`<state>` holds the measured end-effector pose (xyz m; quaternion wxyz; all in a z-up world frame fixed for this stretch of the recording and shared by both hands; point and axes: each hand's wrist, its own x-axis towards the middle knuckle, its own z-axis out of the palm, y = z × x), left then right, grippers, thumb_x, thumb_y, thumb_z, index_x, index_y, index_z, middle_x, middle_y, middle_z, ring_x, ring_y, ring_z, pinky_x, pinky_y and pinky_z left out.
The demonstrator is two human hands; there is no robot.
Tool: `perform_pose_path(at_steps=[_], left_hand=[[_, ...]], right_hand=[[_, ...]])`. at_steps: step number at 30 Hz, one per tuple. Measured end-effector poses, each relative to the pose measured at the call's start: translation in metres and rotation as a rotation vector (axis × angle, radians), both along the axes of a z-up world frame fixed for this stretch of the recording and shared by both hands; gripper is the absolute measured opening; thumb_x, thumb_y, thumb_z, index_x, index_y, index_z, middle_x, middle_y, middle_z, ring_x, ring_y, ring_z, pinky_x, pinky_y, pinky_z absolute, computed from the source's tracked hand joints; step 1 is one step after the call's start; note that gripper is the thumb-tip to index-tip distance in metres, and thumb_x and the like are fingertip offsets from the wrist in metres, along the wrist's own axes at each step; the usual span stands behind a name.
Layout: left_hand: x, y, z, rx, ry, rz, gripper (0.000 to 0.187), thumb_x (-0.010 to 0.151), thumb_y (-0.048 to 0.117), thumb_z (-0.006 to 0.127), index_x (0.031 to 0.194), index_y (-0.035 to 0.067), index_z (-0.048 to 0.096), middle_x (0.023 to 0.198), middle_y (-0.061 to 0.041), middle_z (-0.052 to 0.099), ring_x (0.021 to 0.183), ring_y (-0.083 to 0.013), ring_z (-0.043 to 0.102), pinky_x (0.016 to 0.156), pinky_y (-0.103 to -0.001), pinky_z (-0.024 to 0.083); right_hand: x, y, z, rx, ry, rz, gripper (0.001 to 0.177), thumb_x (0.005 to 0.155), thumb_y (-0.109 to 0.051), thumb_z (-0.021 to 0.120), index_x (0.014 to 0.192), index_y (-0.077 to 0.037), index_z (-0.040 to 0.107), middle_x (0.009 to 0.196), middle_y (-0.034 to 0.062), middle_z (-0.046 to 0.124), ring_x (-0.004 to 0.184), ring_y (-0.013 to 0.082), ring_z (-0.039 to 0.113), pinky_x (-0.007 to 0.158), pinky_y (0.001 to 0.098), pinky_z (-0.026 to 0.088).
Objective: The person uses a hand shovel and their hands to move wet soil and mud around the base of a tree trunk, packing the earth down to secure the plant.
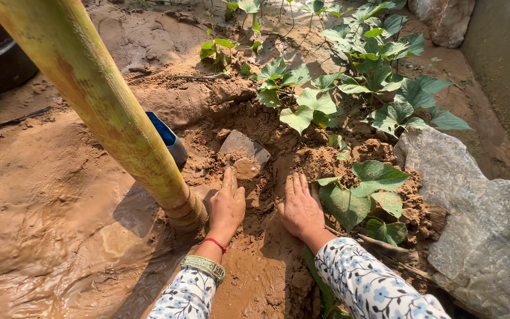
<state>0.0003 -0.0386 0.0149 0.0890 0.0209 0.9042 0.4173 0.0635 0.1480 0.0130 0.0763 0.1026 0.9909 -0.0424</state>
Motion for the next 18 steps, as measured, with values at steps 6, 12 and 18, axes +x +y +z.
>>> perform_pose_path(at_steps=[6, 12, 18], left_hand=[[0.043, -0.008, -0.038, -0.127, -0.167, -0.139, 0.074, 0.089, 0.017, 0.053, 0.16, 0.025, 0.032, 0.113, -0.031, 0.069, 0.106, -0.0436, 0.07, 0.1, -0.047, 0.051], [0.025, -0.019, -0.003, -0.006, -0.07, -0.061, 0.059, 0.092, 0.02, 0.054, 0.151, 0.023, 0.044, 0.115, -0.028, 0.069, 0.106, -0.0474, 0.065, 0.093, -0.051, 0.053], [0.06, -0.041, 0.009, 0.02, -0.005, -0.07, 0.071, 0.091, 0.022, 0.054, 0.159, 0.021, 0.033, 0.11, -0.03, 0.069, 0.104, -0.045, 0.068, 0.095, -0.049, 0.053]], right_hand=[[0.001, 0.002, -0.005, -0.003, 0.036, -0.015, 0.076, 0.099, -0.039, 0.044, 0.159, -0.001, 0.016, 0.168, 0.0154, 0.012, 0.157, 0.0278, 0.006, 0.126, 0.0352, 0.011], [0.004, 0.006, -0.008, -0.019, 0.004, -0.022, 0.075, 0.099, -0.04, 0.044, 0.159, -0.003, 0.017, 0.169, 0.0137, 0.012, 0.158, 0.0268, 0.006, 0.126, 0.0346, 0.011], [0.001, 0.005, -0.011, 0.053, 0.028, 0.013, 0.076, 0.1, -0.041, 0.044, 0.159, -0.001, 0.018, 0.169, 0.0155, 0.012, 0.157, 0.0282, 0.006, 0.126, 0.0364, 0.011]])
